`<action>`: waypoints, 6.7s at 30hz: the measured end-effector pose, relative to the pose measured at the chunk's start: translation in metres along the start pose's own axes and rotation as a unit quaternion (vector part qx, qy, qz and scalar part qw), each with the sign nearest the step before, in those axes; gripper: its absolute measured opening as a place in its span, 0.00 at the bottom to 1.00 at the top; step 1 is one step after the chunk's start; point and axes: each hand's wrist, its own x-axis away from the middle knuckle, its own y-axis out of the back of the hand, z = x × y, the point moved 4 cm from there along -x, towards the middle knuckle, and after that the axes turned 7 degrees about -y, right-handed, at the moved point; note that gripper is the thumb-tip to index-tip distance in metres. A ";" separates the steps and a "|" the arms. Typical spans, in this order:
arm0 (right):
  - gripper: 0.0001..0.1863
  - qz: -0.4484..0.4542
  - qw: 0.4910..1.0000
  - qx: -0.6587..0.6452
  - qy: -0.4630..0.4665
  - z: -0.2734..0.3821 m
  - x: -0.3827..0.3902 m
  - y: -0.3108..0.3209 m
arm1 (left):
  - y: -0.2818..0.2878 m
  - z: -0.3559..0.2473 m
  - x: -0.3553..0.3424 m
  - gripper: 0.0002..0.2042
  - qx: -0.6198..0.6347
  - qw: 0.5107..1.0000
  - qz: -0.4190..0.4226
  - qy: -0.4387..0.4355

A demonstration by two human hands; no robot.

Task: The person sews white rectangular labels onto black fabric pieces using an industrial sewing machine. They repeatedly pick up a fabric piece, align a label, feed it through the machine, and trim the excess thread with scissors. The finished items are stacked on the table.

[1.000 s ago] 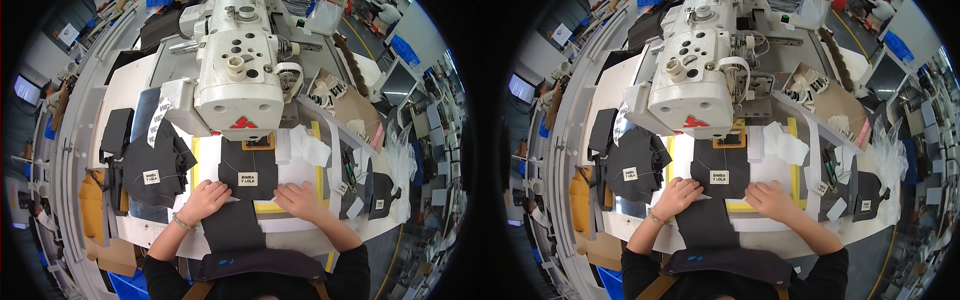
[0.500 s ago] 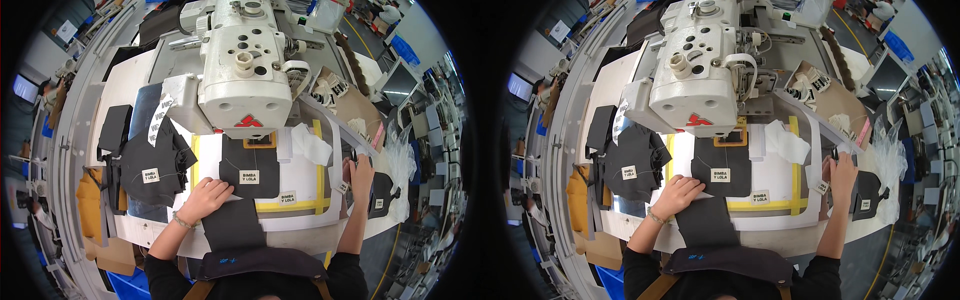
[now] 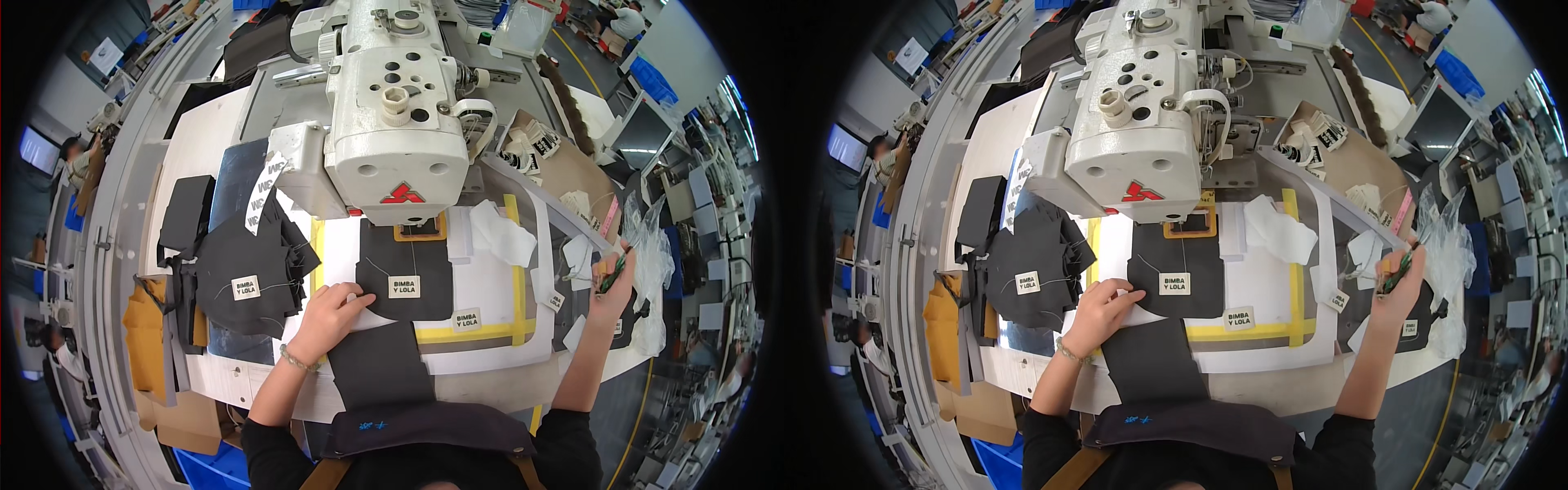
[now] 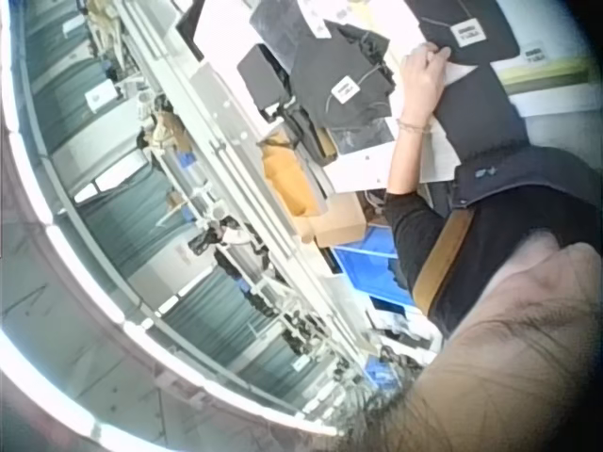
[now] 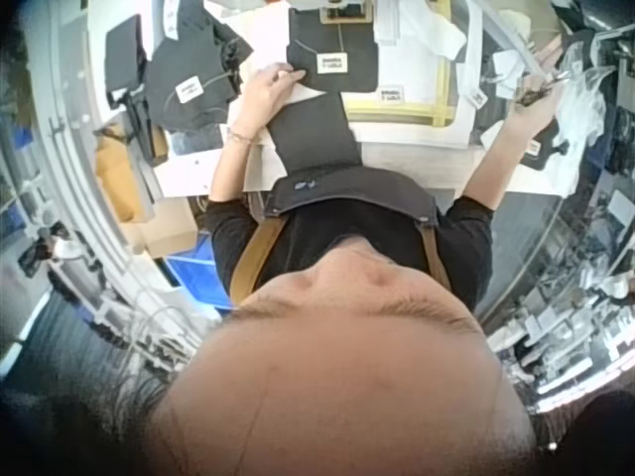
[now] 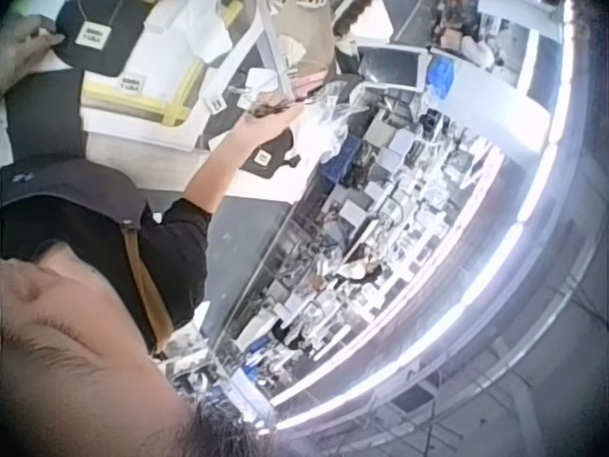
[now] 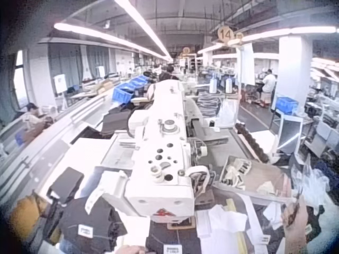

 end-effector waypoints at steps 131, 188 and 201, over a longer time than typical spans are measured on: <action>0.18 0.364 0.571 0.601 0.425 -0.119 0.085 -0.165 | -0.046 0.019 -0.071 0.30 0.029 0.985 0.131 -0.107; 0.15 0.313 0.569 0.622 0.437 -0.141 0.087 -0.161 | -0.064 -0.001 -0.111 0.39 -0.065 0.994 0.015 -0.084; 0.25 0.421 0.558 0.601 0.388 -0.105 0.111 -0.148 | -0.029 -0.016 -0.084 0.23 -0.065 0.994 0.028 -0.089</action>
